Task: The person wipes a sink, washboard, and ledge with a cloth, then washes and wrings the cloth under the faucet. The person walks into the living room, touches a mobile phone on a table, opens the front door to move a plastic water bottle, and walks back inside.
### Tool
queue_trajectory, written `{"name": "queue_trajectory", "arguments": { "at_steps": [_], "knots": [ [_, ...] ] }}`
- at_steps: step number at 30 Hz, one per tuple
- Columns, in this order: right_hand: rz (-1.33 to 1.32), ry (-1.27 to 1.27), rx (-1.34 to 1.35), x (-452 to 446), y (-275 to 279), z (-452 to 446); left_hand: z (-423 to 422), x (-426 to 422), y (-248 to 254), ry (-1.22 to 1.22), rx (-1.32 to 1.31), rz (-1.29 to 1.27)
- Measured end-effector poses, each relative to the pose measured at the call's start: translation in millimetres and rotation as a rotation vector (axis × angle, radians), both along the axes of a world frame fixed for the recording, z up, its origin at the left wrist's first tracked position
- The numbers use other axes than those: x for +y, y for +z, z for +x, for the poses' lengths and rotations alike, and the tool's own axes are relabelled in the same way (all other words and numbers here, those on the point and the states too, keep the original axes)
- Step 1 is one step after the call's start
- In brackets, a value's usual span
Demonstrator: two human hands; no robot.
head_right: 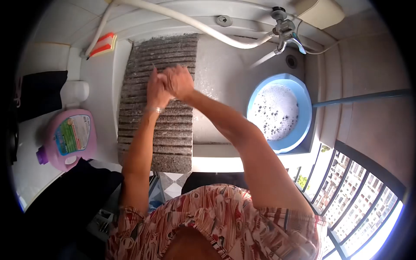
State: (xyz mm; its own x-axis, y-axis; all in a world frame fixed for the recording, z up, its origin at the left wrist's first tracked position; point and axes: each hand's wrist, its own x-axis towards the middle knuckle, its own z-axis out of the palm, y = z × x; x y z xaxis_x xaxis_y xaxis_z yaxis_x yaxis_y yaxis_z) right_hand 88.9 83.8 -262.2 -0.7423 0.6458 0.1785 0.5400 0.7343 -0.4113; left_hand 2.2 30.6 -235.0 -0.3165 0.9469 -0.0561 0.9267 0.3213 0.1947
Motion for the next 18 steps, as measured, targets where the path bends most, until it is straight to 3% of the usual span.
{"name": "queue_trajectory", "arguments": {
  "at_steps": [1,2,3,4,7,9,11,12,14,15,17,18],
  "knots": [
    [-0.024,0.012,0.194,-20,4,13,6,-15,14,-0.100,-0.292,-0.172],
    [-0.052,0.026,0.385,-42,9,31,15,-41,15,-0.192,-0.388,-0.124],
    [-0.018,0.081,0.396,-65,11,48,24,-68,15,-0.286,-0.487,-0.084],
    [0.019,0.128,0.411,-76,8,55,30,-91,0,-0.381,-0.372,0.173],
    [0.076,0.225,0.416,-42,3,34,30,-58,8,-0.199,-0.162,0.105],
    [-0.099,0.133,0.303,-7,-28,7,6,-21,-19,-0.178,-0.036,0.085],
    [0.184,0.002,0.409,24,-32,-9,-5,5,-31,-0.157,0.078,0.060],
    [0.121,-0.095,0.392,24,-20,-8,-6,6,-31,-0.139,0.030,0.065],
    [-0.092,-0.026,0.073,0,6,7,2,-5,-21,-0.116,-0.026,0.084],
    [-0.120,-0.035,0.218,-18,8,16,4,-19,-15,-0.061,-0.571,-0.032],
    [-0.100,-0.009,0.373,-66,13,45,17,-69,-13,-0.168,-0.737,0.031],
    [-0.043,0.028,0.382,-78,15,54,27,-91,-14,-0.327,-0.350,0.213]
  ]
}}
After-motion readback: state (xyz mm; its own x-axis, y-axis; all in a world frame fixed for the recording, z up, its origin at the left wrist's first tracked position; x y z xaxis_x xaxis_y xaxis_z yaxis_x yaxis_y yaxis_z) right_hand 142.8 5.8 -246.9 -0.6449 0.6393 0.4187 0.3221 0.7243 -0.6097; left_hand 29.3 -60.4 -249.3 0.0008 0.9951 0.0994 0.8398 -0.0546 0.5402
